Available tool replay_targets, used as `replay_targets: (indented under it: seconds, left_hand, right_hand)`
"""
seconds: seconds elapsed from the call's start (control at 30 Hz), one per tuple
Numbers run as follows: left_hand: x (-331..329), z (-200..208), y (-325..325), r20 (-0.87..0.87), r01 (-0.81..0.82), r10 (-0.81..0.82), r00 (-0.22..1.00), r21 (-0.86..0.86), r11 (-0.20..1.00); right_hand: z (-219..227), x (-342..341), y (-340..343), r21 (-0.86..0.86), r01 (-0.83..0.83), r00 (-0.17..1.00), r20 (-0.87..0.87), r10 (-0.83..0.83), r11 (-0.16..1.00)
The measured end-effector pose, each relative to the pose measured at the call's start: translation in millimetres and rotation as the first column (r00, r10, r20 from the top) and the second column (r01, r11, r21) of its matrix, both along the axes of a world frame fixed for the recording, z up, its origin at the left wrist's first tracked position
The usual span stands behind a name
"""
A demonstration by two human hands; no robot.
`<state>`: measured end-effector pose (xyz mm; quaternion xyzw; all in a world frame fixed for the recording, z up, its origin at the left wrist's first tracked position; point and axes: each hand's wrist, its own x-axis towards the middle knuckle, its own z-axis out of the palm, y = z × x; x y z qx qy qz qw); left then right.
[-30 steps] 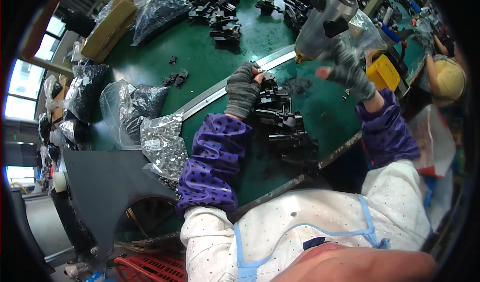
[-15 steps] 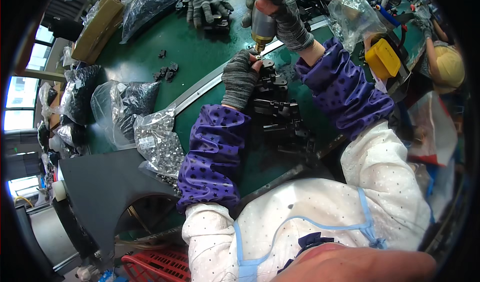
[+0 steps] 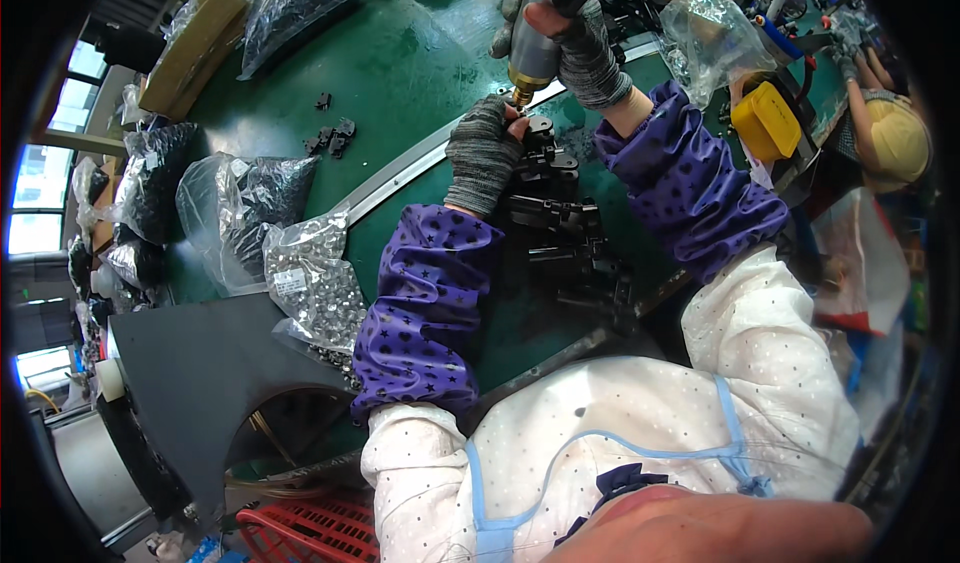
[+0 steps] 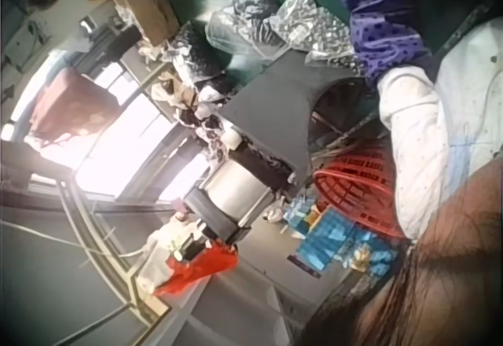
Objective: Assemble electronic and mechanical components using an electric screwdriver at a factory workstation.
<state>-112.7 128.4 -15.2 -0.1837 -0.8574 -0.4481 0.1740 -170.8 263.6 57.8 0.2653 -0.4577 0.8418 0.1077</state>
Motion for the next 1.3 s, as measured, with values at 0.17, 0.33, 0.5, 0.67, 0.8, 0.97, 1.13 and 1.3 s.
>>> replay_targets:
  seconds: [0.17, 0.33, 0.5, 0.67, 0.8, 0.97, 1.13, 1.3]
  left_hand:
    - [2, 4, 6, -0.027, 0.017, -0.016, 1.000, 0.012, 1.000]
    - [3, 7, 4, 0.009, 0.014, -0.014, 1.000, -0.003, 1.000]
    - [2, 8, 7, 0.017, 0.050, -0.051, 0.999, 0.048, 0.998]
    - [1, 5, 2, 0.049, 0.049, -0.051, 0.997, 0.039, 0.998]
    - [1, 1, 4, 0.050, 0.020, -0.022, 0.999, 0.055, 0.998]
    - [0, 1, 6, -0.064, 0.008, -0.008, 0.998, 0.003, 1.000]
    - [1, 0, -1, -0.108, 0.012, -0.018, 0.994, -0.054, 0.998]
    - [-3, 0, -3, -0.195, -0.023, 0.013, 0.981, -0.051, 0.998]
  right_hand:
    - [2, -1, 7, 0.012, 0.040, 0.999, -0.026, -0.040, 0.999]
    - [-5, -2, 11, 0.097, 0.113, 0.993, -0.044, -0.109, 0.989]
    - [-37, -25, 27, 0.192, 0.254, 0.967, -0.039, -0.251, 0.948]
    - [17, 12, 8, 0.051, -0.108, 0.992, 0.069, 0.105, 0.993]
    - [25, -2, 5, 0.100, -0.388, 0.915, 0.164, 0.370, 0.916]
    - [32, -24, -6, 0.336, -0.474, 0.878, 0.247, 0.410, 0.814]
    - [12, -27, -5, 0.331, -0.412, 0.908, 0.226, 0.353, 0.849]
    - [24, -1, -6, 0.173, -0.325, 0.940, 0.171, 0.297, 0.930]
